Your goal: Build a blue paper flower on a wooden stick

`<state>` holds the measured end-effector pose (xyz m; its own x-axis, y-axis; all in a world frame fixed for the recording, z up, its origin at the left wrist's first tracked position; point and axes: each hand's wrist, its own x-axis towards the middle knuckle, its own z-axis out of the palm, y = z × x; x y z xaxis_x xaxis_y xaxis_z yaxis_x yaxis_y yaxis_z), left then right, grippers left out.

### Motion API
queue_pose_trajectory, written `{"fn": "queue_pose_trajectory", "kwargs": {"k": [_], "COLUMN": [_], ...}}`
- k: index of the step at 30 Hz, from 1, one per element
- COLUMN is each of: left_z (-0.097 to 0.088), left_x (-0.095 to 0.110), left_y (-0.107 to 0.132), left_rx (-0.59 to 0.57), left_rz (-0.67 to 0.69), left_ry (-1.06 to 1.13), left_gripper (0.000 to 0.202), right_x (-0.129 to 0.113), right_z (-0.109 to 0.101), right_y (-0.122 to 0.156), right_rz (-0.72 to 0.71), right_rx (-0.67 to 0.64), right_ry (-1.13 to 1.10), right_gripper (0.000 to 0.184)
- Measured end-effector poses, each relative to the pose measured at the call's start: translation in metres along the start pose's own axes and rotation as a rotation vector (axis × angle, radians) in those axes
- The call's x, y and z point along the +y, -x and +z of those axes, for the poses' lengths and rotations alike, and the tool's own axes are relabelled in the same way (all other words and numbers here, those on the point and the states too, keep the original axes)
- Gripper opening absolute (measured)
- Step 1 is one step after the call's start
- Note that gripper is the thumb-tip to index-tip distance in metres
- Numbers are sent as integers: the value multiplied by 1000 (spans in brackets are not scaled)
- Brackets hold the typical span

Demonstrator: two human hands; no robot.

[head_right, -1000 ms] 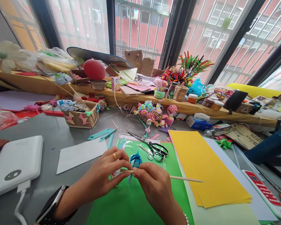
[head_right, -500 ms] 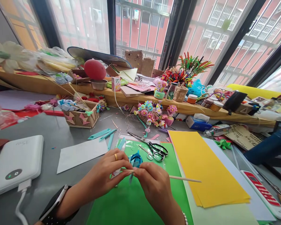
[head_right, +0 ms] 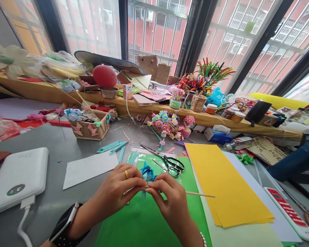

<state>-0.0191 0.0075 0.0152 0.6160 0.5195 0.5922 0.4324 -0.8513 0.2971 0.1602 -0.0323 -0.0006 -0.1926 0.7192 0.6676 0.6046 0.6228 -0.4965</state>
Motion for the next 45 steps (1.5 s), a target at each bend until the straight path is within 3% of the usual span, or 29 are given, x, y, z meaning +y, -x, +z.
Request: {"fn": "queue_pose_trajectory", "kwargs": {"k": [6, 15, 25, 30, 31, 34, 37, 40, 45], "left_z": [2, 3, 6, 11, 12, 16, 20, 27, 36], "left_x": [4, 7, 6, 6, 5, 1, -3, -3, -1], "left_y": [-1, 2, 3, 4, 4, 3, 0, -1, 1], "left_rx": [18, 66, 102, 247, 292, 355, 240, 111, 12], "left_rz": [85, 198, 200, 86, 19, -254, -490, -599, -596], "left_ry": [-92, -202, -246, -181, -151, 35, 344, 694, 1179], "left_gripper": [15, 27, 26, 12, 16, 60, 86, 85, 78], "right_x": [0, -1, 0, -4, -4, -3, -2, -2, -3], "right_z": [-2, -6, -1, 1, 1, 0, -1, -1, 1], "right_y": [-2, -4, -2, -2, -2, -2, -2, -1, 0], "right_rz": [191, 257, 113, 25, 26, 32, 42, 45, 44], "right_rx": [-72, -102, -14, 107, 114, 123, 118, 104, 89], "right_ry": [-81, -99, -45, 74, 81, 66, 40, 16, -8], "right_gripper": [20, 22, 21, 16, 15, 13, 11, 10, 8]}}
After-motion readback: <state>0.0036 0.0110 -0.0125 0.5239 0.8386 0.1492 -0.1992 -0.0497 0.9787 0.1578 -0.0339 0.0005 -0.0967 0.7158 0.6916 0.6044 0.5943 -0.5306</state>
